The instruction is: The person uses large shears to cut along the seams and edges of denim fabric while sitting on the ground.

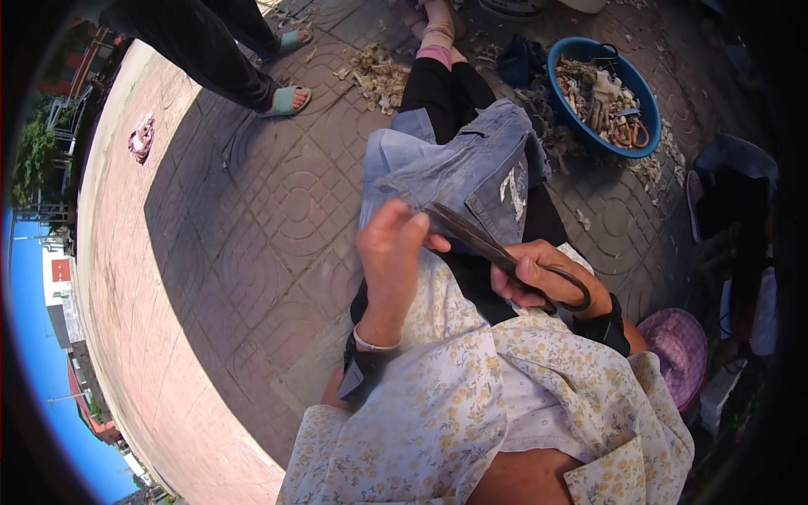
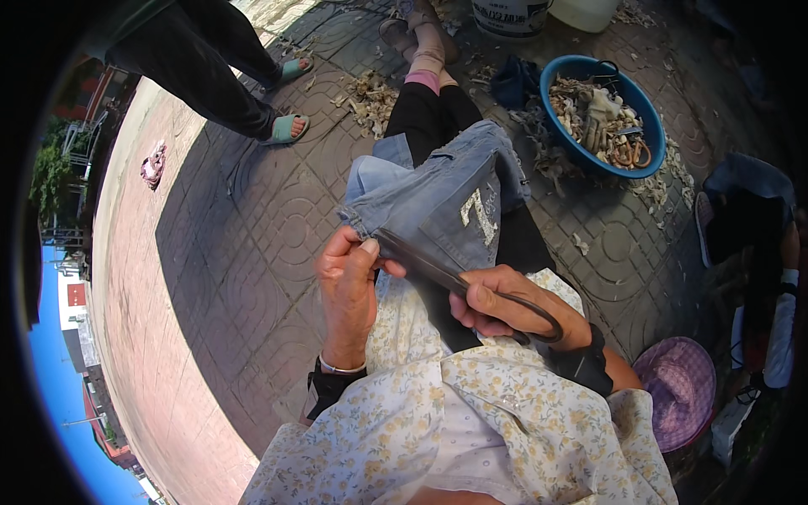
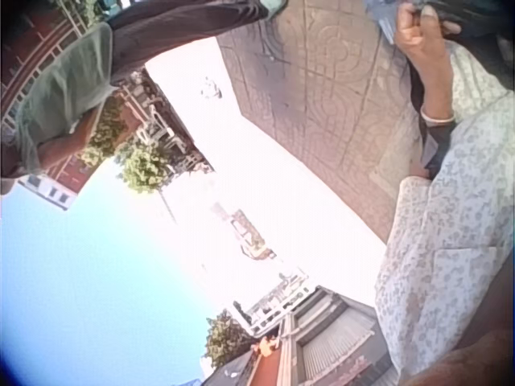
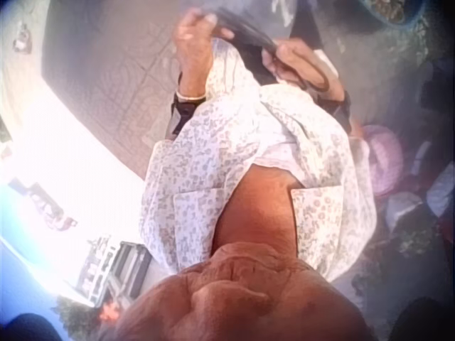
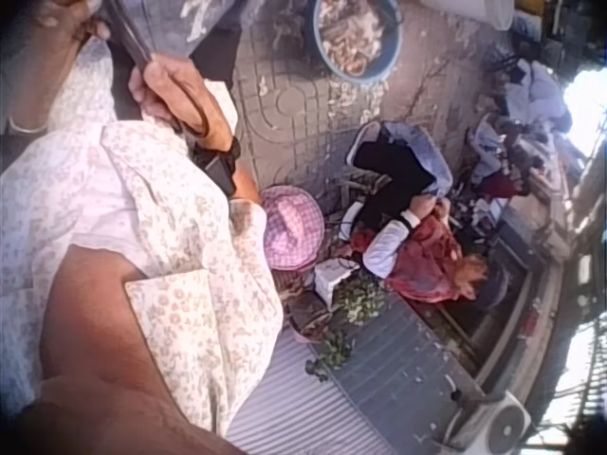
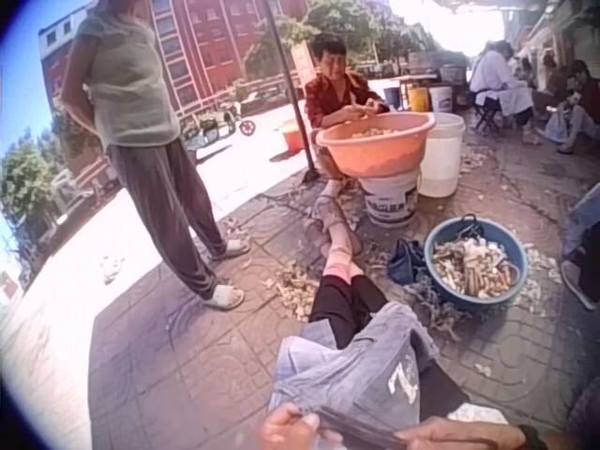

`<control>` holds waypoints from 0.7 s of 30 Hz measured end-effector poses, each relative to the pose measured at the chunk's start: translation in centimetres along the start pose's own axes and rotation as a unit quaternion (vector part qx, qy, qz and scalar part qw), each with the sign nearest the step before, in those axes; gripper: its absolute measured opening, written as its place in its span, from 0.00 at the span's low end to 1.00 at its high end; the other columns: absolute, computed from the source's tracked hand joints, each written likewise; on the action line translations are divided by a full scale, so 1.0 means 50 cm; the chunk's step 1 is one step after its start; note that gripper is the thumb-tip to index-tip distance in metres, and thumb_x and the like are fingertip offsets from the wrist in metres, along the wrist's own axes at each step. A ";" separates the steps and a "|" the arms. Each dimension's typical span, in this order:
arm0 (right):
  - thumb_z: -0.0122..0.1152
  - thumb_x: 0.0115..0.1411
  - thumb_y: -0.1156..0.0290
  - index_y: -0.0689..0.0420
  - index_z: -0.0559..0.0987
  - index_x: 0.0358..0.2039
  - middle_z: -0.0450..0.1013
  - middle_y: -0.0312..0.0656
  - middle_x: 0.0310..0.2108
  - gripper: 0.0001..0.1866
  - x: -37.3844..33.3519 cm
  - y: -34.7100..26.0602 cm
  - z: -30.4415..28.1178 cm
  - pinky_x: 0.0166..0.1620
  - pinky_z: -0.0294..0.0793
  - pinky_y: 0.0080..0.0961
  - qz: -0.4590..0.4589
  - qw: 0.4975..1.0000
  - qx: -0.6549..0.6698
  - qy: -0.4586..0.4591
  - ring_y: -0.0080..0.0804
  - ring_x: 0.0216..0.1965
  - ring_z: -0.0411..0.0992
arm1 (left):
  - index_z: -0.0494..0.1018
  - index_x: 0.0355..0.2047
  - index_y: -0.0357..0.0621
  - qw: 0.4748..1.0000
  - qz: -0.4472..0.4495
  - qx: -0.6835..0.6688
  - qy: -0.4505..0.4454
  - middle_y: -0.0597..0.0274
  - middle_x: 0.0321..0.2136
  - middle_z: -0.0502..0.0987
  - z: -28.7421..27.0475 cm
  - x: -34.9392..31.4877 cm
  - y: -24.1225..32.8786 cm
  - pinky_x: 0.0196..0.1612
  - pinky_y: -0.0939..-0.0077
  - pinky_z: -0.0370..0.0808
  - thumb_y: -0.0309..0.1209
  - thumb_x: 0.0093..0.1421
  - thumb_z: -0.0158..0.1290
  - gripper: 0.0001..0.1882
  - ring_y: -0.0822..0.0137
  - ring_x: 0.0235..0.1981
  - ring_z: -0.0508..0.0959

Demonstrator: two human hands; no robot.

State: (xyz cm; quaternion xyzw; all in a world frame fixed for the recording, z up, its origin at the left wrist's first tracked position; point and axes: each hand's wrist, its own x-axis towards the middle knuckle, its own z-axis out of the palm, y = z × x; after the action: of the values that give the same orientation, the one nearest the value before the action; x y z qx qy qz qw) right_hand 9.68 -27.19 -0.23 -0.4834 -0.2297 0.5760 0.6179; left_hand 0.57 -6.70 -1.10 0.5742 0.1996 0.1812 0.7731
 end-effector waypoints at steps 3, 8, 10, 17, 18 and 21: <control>0.45 0.64 0.44 0.59 0.72 0.31 0.63 0.31 0.21 0.27 0.008 0.011 0.004 0.21 0.53 0.14 -0.037 0.998 -0.052 0.013 0.13 0.18 0.56 | 0.70 0.32 0.35 1.000 0.007 0.003 -0.001 0.59 0.26 0.76 0.007 0.000 0.010 0.28 0.80 0.74 0.25 0.59 0.47 0.05 0.71 0.21 0.76; 0.45 0.63 0.42 0.58 0.70 0.29 0.61 0.31 0.17 0.28 0.036 0.011 0.016 0.17 0.52 0.12 -0.101 0.988 -0.012 0.116 0.14 0.16 0.55 | 0.70 0.34 0.34 0.986 -0.050 0.091 -0.128 0.60 0.28 0.76 0.036 -0.044 -0.029 0.28 0.78 0.75 0.25 0.58 0.47 0.06 0.72 0.21 0.76; 0.45 0.63 0.41 0.58 0.70 0.29 0.60 0.31 0.17 0.28 0.038 0.002 0.009 0.16 0.51 0.12 -0.117 0.984 -0.025 0.131 0.13 0.15 0.54 | 0.71 0.33 0.32 0.997 -0.047 -0.019 -0.051 0.60 0.27 0.76 0.027 -0.023 -0.021 0.30 0.78 0.74 0.24 0.58 0.47 0.06 0.70 0.22 0.76; 0.46 0.61 0.39 0.59 0.71 0.30 0.61 0.30 0.20 0.30 0.018 -0.008 0.000 0.19 0.52 0.13 -0.058 0.997 -0.041 0.036 0.13 0.17 0.56 | 0.70 0.35 0.33 0.992 -0.046 -0.117 0.002 0.56 0.31 0.77 -0.002 0.013 0.010 0.27 0.77 0.75 0.23 0.57 0.44 0.08 0.68 0.22 0.76; 0.46 0.61 0.40 0.59 0.71 0.31 0.61 0.30 0.20 0.30 0.015 -0.008 0.001 0.20 0.52 0.13 -0.048 0.998 -0.042 0.029 0.13 0.17 0.56 | 0.70 0.35 0.33 0.992 -0.044 -0.119 0.006 0.56 0.31 0.77 -0.002 0.013 0.006 0.27 0.78 0.75 0.23 0.57 0.44 0.08 0.68 0.22 0.76; 0.45 0.61 0.38 0.60 0.72 0.31 0.62 0.31 0.19 0.32 0.012 -0.011 0.009 0.20 0.51 0.14 -0.023 0.998 -0.052 0.028 0.14 0.17 0.56 | 0.70 0.35 0.34 0.992 -0.046 -0.119 0.008 0.57 0.30 0.77 -0.008 0.014 -0.003 0.27 0.80 0.74 0.24 0.58 0.45 0.07 0.69 0.21 0.75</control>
State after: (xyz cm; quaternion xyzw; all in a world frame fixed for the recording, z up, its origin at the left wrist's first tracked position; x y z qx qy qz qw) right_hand 9.74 -26.42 0.28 -0.5256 -0.2530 0.5353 0.6110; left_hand 0.97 -6.06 -1.44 0.4670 0.2089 0.1721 0.8418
